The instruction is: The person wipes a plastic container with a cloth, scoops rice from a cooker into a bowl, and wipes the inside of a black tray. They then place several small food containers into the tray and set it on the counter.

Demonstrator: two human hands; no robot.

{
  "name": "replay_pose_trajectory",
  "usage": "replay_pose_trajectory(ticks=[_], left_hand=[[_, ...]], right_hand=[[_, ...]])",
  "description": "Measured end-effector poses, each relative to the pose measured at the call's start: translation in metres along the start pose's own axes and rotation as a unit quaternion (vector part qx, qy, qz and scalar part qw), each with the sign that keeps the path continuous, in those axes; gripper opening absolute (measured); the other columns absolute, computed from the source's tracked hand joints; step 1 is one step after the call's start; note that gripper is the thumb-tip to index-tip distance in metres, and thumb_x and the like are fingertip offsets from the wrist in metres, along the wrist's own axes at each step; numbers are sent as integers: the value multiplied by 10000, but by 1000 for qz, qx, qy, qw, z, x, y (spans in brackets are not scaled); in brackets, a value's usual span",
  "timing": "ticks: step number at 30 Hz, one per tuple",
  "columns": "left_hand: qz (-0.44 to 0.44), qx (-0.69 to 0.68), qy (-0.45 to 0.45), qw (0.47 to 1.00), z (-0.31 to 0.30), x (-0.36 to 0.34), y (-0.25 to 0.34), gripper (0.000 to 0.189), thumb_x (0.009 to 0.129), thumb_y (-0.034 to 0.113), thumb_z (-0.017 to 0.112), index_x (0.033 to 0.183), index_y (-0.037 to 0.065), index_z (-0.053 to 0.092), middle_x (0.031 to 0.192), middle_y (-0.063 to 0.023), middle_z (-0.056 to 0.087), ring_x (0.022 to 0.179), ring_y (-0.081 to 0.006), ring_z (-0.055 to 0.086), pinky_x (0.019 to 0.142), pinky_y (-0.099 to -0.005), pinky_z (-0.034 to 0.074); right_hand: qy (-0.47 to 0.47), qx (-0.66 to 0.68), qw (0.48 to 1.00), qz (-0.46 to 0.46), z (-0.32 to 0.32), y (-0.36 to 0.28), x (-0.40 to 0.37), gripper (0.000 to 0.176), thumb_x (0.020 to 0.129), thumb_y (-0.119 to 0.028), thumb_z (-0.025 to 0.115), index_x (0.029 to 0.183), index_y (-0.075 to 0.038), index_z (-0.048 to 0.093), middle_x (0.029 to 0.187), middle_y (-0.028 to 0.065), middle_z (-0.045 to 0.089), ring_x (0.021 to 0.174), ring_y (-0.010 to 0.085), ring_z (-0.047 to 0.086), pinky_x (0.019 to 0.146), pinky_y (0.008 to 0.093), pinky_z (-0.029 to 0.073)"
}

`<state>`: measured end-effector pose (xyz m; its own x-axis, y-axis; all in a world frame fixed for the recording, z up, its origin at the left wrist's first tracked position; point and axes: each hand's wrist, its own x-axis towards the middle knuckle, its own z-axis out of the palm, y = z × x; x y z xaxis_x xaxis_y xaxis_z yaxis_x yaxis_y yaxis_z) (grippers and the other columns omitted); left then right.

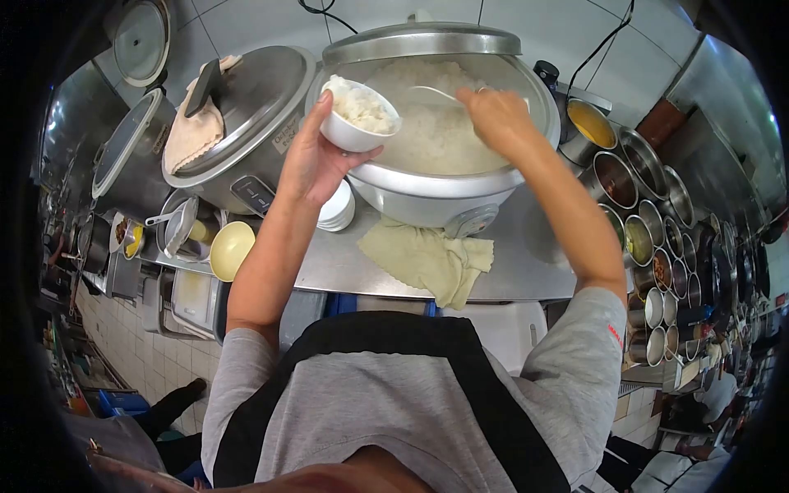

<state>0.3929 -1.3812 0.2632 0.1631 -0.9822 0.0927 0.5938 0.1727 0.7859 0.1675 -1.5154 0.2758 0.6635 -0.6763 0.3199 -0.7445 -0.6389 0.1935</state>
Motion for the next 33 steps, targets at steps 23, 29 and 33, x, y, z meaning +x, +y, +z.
replay_pose_trajectory(ticks=[23, 29, 33], left_hand=[[37, -38, -63, 997, -29, -16, 26, 544, 910, 386, 525, 1278, 9, 386, 1211, -174, 520, 1081, -306, 580, 824, -454, 554], [12, -41, -89, 995, -23, -13, 24, 551, 907, 389, 528, 1281, 11, 385, 1230, -174, 506, 1109, -312, 561, 857, -471, 533], [-4, -1, -73, 997, -15, -6, 19, 596, 885, 401, 568, 1305, 27, 371, 1281, -182, 456, 1175, -342, 494, 909, -526, 470]], right_hand=[[-265, 233, 922, -160, 44, 24, 14, 316, 797, -181, 627, 1095, -80, 654, 985, 135, 678, 905, 258, 622, 799, 327, 439], [-361, 415, 835, 0, 9, 40, 10, 349, 807, -269, 638, 1054, -24, 665, 599, 3, 500, 537, 85, 444, 575, 251, 380], [-278, 447, 848, 67, -19, 51, 7, 320, 828, -247, 622, 1034, -5, 656, 594, -7, 484, 531, 81, 436, 508, 240, 349]])
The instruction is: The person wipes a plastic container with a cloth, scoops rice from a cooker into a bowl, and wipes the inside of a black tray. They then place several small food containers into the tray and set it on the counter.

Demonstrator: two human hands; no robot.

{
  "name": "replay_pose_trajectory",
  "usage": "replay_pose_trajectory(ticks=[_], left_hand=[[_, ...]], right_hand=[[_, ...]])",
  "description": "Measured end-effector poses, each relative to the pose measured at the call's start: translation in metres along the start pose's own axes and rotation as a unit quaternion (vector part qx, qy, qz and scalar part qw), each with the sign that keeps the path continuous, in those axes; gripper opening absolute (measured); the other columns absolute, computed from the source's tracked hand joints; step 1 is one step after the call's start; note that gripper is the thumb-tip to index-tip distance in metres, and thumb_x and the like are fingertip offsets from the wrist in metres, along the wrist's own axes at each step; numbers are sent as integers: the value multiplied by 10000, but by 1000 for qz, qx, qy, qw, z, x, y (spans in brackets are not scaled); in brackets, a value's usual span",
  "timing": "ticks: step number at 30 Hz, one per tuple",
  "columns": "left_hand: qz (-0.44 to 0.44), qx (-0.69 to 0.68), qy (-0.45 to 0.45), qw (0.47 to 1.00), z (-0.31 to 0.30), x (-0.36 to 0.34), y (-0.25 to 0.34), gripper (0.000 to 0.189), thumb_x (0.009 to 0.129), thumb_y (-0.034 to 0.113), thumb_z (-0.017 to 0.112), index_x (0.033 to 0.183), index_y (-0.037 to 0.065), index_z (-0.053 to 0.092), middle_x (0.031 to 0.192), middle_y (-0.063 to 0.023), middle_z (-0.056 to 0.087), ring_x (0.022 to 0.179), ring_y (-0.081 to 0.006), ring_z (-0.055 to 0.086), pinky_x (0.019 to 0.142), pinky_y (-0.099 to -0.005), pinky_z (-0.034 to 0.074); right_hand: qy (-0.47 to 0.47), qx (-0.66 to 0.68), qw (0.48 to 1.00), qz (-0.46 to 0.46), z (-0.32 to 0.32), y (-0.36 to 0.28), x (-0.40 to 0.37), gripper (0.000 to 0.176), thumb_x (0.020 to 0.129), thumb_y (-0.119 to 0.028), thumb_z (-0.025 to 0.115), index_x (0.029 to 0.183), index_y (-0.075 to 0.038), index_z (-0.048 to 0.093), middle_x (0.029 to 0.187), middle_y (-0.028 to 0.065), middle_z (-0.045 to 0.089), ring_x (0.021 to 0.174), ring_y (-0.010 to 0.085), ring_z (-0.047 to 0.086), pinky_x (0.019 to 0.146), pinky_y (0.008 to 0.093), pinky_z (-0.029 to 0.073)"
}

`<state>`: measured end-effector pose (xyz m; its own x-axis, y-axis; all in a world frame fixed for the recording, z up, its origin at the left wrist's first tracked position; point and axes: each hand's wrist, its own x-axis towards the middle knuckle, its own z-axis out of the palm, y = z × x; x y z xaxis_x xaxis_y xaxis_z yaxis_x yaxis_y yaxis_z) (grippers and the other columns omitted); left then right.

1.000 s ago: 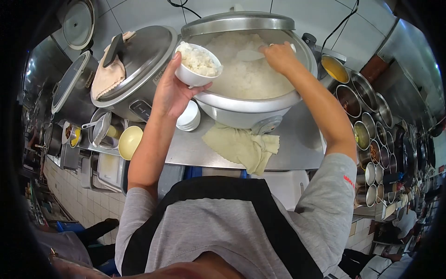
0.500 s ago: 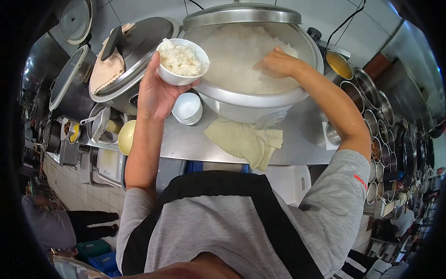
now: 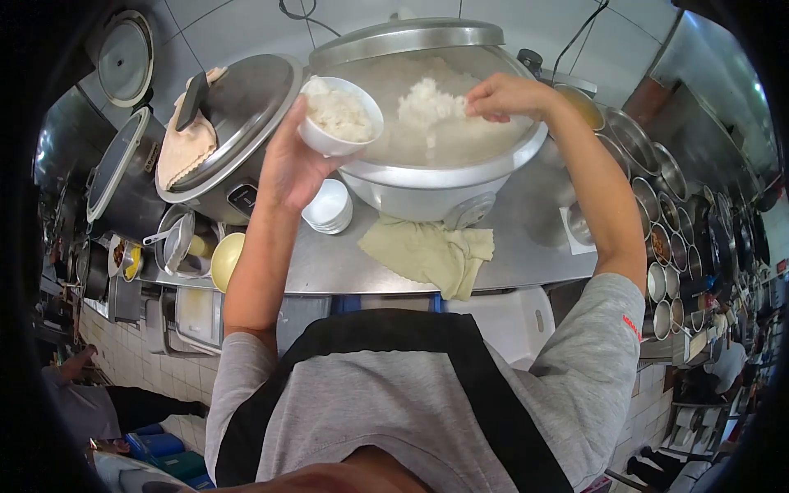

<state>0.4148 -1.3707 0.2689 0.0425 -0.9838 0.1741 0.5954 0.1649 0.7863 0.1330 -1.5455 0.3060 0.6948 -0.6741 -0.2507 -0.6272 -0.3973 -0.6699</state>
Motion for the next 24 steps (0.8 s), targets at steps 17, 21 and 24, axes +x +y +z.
replay_pose_trajectory(ticks=[17, 21, 24], left_hand=[[-33, -11, 92, 995, 41, 53, -53, 634, 852, 381, 627, 1317, 85, 315, 1311, -160, 401, 1209, -344, 431, 969, -615, 353], [-8, -53, 76, 996, 26, 44, -41, 616, 863, 386, 606, 1324, 76, 340, 1324, -158, 410, 1221, -350, 433, 986, -603, 352], [9, -48, 82, 995, 19, 37, -31, 620, 867, 388, 595, 1333, 73, 335, 1331, -157, 402, 1231, -345, 426, 995, -588, 356]], right_hand=[[298, -349, 885, -85, 72, -48, -26, 330, 825, -16, 488, 1145, -36, 568, 994, 210, 632, 946, 363, 599, 828, 443, 463], [247, -345, 905, 37, 41, -47, -16, 380, 808, 12, 471, 1151, -103, 590, 1039, 170, 638, 973, 344, 599, 841, 433, 459], [161, -434, 886, 9, 44, 1, 41, 428, 791, 21, 469, 1153, -159, 610, 1037, 121, 654, 961, 313, 613, 834, 432, 457]])
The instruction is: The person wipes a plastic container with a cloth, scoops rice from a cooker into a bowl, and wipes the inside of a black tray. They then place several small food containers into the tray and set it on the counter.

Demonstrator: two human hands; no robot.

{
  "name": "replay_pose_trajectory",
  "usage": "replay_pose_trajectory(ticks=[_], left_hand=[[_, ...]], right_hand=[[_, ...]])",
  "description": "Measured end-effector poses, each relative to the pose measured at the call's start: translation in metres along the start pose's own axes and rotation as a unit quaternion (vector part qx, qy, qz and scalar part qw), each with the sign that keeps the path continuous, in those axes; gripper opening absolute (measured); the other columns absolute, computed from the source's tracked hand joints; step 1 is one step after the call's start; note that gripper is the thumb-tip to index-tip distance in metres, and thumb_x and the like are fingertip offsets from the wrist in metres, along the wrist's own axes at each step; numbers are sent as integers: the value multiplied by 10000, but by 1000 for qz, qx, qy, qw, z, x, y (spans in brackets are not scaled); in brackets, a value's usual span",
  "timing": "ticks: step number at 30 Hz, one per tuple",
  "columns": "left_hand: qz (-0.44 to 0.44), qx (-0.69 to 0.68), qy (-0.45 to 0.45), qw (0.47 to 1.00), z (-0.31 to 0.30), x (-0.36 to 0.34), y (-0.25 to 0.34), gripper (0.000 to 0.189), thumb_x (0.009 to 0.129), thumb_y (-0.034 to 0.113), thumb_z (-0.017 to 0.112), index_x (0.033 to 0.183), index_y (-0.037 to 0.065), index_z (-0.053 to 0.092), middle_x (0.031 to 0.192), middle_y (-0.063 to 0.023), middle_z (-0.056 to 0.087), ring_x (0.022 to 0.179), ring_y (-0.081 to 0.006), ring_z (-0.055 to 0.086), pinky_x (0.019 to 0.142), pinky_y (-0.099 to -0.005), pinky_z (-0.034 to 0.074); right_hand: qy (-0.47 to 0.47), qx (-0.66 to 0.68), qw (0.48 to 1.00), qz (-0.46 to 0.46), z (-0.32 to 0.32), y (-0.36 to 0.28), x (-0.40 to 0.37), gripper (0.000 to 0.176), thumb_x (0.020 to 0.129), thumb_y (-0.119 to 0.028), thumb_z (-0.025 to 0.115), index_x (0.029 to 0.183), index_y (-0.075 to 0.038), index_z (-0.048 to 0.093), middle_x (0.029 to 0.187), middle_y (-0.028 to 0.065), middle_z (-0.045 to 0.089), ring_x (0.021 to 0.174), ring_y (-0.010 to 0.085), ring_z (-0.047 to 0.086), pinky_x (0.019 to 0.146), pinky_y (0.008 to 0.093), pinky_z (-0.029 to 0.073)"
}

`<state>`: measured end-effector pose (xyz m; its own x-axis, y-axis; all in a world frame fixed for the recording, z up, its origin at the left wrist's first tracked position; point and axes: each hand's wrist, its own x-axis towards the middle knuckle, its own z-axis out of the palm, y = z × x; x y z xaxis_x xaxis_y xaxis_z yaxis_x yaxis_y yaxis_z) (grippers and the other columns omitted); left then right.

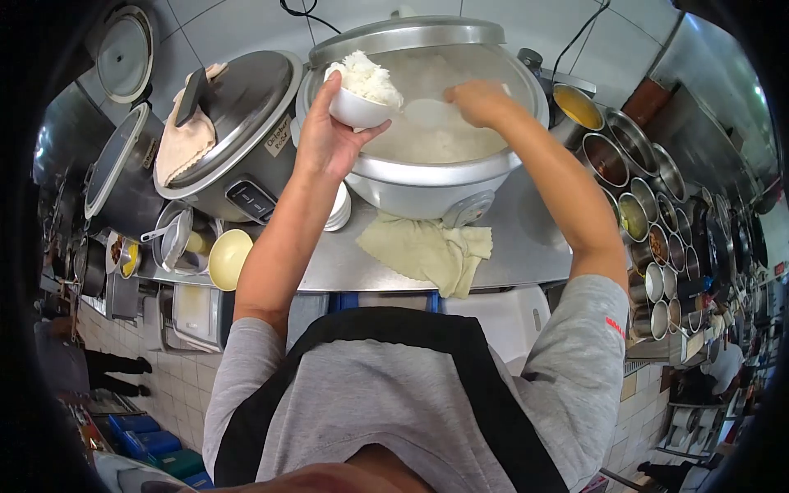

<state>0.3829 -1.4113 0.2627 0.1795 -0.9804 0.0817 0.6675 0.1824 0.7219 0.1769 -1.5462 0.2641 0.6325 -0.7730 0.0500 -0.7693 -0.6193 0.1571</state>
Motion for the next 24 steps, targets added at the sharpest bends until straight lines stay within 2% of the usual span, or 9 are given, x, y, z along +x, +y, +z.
replay_pose_trajectory(ticks=[2, 5, 8, 9, 11, 14, 17, 19, 24], left_hand=[[8, -6, -8, 1000, -6, -1, 5, 636, 858, 384, 610, 1328, 86, 301, 1325, -158, 390, 1221, -350, 428, 973, -585, 373], [21, -11, -20, 1000, -16, -1, 12, 644, 847, 382, 628, 1305, 124, 257, 1313, -154, 372, 1201, -351, 434, 936, -577, 397], [32, -16, -23, 999, -20, -3, 17, 601, 853, 395, 614, 1282, 121, 295, 1305, -151, 384, 1198, -346, 439, 928, -578, 409], [35, -17, -29, 999, -21, -3, 19, 585, 856, 401, 608, 1272, 119, 309, 1301, -149, 389, 1197, -344, 441, 925, -578, 412], [36, -15, -34, 999, -20, -6, 21, 565, 861, 414, 594, 1264, 114, 335, 1298, -149, 398, 1195, -340, 446, 923, -574, 416], [30, -13, -41, 999, -17, -10, 23, 560, 868, 431, 573, 1271, 104, 362, 1294, -150, 418, 1188, -336, 459, 921, -562, 421], [13, -25, -60, 998, -14, -12, 22, 586, 875, 433, 558, 1300, 82, 360, 1294, -161, 438, 1180, -344, 475, 922, -556, 429], [3, -34, -73, 997, -10, -13, 20, 628, 882, 427, 550, 1336, 47, 339, 1313, -182, 433, 1193, -363, 471, 935, -566, 430], [-25, 10, -71, 997, 0, -7, 3, 633, 875, 434, 560, 1331, 53, 342, 1305, -169, 441, 1175, -358, 486, 925, -567, 429]], right_hand=[[-33, -58, 996, -65, 16, -14, 24, 434, 798, 12, 467, 1163, -172, 613, 1063, 108, 652, 996, 289, 604, 881, 430, 425], [-94, -56, 983, -150, 10, -40, 32, 438, 802, -22, 492, 1193, -186, 603, 1076, 102, 649, 1031, 276, 583, 949, 445, 351], [-79, 49, 971, -219, 10, -37, 19, 391, 820, -64, 536, 1193, -155, 610, 1087, 152, 643, 991, 282, 595, 964, 410, 315], [-89, 61, 970, -216, 11, -34, 16, 374, 807, -86, 550, 1166, -158, 628, 1043, 134, 652, 972, 267, 598, 940, 407, 337], [-109, 86, 968, -207, 13, -28, 11, 344, 783, -131, 576, 1113, -164, 666, 955, 96, 672, 934, 237, 603, 891, 402, 381], [-190, 218, 947, -142, 8, -9, 3, 312, 773, -201, 630, 1064, -106, 688, 757, 77, 639, 701, 175, 585, 681, 325, 446], [-262, 316, 909, -69, -12, 14, -9, 319, 779, -237, 663, 1034, -45, 685, 620, 35, 550, 547, 111, 489, 500, 263, 395], [-214, 374, 902, -30, -23, 28, -21, 296, 793, -234, 662, 1004, -27, 685, 604, 14, 525, 531, 90, 462, 480, 250, 369], [-96, 443, 888, 80, -53, 39, -43, 222, 853, -183, 617, 1007, -35, 674, 595, -36, 499, 509, 48, 419, 466, 219, 329]])
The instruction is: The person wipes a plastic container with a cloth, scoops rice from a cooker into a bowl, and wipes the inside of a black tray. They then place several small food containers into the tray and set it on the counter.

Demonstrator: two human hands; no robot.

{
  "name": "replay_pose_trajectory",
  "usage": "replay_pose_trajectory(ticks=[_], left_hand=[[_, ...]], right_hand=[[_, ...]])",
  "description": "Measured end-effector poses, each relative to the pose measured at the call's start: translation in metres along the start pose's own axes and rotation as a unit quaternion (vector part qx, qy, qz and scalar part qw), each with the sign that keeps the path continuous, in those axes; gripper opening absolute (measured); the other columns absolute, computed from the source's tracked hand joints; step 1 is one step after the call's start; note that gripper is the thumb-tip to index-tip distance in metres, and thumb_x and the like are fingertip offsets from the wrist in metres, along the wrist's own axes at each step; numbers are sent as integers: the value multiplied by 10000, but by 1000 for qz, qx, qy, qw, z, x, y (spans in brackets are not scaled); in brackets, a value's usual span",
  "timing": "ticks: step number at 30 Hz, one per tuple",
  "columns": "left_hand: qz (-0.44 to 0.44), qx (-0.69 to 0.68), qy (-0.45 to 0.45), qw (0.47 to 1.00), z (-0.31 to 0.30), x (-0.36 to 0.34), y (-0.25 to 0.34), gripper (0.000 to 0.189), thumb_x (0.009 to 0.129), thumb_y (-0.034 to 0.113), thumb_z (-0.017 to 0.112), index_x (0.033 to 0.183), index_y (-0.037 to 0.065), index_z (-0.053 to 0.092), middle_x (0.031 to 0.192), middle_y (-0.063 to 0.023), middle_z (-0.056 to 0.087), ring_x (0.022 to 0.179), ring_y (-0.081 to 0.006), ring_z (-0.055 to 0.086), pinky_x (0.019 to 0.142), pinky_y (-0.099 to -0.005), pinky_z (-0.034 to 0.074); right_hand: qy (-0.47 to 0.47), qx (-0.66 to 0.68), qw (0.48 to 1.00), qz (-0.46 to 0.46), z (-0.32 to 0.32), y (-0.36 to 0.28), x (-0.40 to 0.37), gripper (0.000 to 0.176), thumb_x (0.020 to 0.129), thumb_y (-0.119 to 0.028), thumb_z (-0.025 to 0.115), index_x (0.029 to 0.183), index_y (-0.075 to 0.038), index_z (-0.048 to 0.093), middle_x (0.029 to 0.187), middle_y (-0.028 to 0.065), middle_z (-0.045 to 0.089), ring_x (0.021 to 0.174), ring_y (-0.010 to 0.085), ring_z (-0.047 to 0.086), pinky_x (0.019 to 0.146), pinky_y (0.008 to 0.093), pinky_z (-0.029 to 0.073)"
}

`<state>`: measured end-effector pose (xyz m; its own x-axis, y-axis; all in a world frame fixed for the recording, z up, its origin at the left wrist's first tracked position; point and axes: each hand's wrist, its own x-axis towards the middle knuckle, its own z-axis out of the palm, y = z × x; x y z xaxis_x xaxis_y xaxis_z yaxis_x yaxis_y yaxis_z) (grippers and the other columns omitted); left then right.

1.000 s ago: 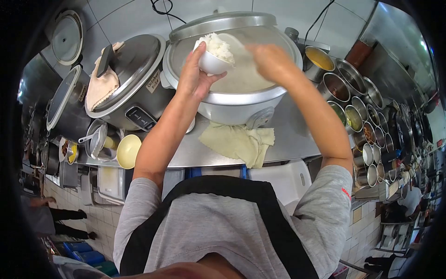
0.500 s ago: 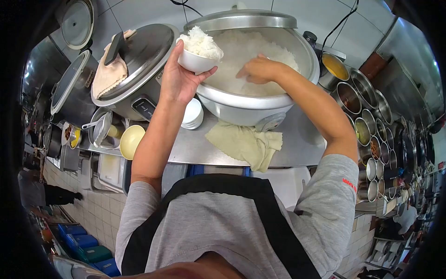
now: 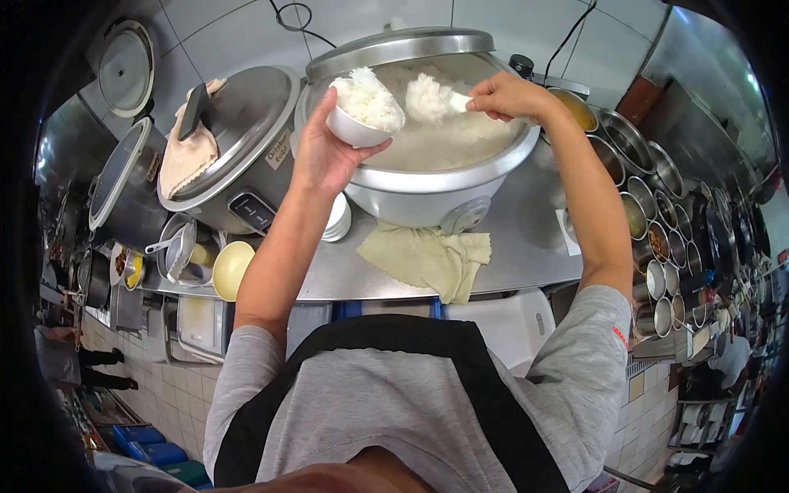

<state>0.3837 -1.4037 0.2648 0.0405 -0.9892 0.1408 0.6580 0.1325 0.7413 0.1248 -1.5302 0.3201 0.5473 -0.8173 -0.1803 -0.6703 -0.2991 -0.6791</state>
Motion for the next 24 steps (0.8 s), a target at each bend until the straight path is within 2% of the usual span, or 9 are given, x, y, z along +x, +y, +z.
replay_pose_trajectory(ticks=[4, 5, 6, 8, 11, 17, 20, 21, 24], left_hand=[[-18, 38, 43, 998, 15, 12, -18, 574, 860, 430, 590, 1286, 115, 371, 1273, -140, 462, 1134, -330, 512, 877, -550, 436], [-20, 46, 58, 997, 18, 15, -23, 559, 859, 427, 594, 1276, 127, 374, 1266, -135, 467, 1127, -326, 516, 871, -551, 434], [-22, 54, 73, 996, 21, 19, -27, 545, 858, 424, 598, 1265, 139, 377, 1258, -130, 472, 1119, -322, 520, 865, -553, 431], [-26, 56, 93, 994, 26, 27, -34, 526, 859, 419, 599, 1253, 149, 378, 1245, -124, 482, 1107, -320, 526, 863, -563, 421], [-39, 47, 96, 994, 28, 36, -36, 513, 861, 406, 599, 1248, 152, 379, 1232, -118, 492, 1101, -319, 531, 872, -572, 408], [-49, 32, 38, 998, 24, 36, -28, 476, 871, 386, 584, 1239, 142, 406, 1213, -119, 512, 1095, -309, 542, 862, -559, 432], [-38, 51, 28, 998, 25, 33, -28, 471, 881, 403, 570, 1239, 137, 419, 1205, -123, 522, 1095, -303, 545, 850, -549, 454], [-34, 60, 28, 997, 25, 33, -28, 471, 884, 412, 565, 1239, 136, 422, 1203, -124, 524, 1096, -301, 546, 846, -546, 461], [-38, 38, 8, 999, 23, 33, -25, 502, 895, 432, 551, 1270, 130, 410, 1217, -130, 514, 1107, -310, 539, 852, -547, 466]], right_hand=[[108, -28, 993, -43, 22, -26, -26, 279, 860, -153, 600, 1104, -19, 620, 643, -9, 510, 486, 63, 447, 461, 226, 381], [110, -42, 993, -23, 30, -32, -30, 366, 850, -128, 591, 1198, -21, 556, 696, 67, 572, 561, 164, 565, 541, 298, 466], [168, -134, 972, -90, 43, -26, -29, 380, 848, -114, 583, 1215, -23, 541, 732, 98, 586, 620, 212, 585, 587, 325, 475], [274, -312, 883, -219, 73, -4, -21, 412, 844, -86, 566, 1248, -27, 513, 803, 161, 615, 738, 308, 624, 678, 379, 494], [247, -273, 919, -139, 98, -30, -44, 455, 839, -50, 548, 1287, -18, 471, 937, 227, 610, 911, 391, 587, 798, 434, 466], [249, -284, 900, -216, 58, -34, -61, 499, 843, -60, 563, 1323, -167, 478, 1024, 164, 620, 920, 352, 588, 809, 420, 468], [243, -288, 910, -173, 41, -54, -66, 515, 838, -62, 570, 1315, -240, 492, 1029, 150, 623, 914, 349, 587, 814, 410, 466], [243, -309, 898, -200, 41, -52, -63, 532, 830, -46, 569, 1320, -238, 488, 978, 154, 617, 894, 338, 587, 802, 416, 462], [207, -369, 891, -165, 57, -54, -63, 541, 829, -38, 567, 1320, -250, 486, 937, 143, 599, 865, 323, 589, 777, 417, 463]])
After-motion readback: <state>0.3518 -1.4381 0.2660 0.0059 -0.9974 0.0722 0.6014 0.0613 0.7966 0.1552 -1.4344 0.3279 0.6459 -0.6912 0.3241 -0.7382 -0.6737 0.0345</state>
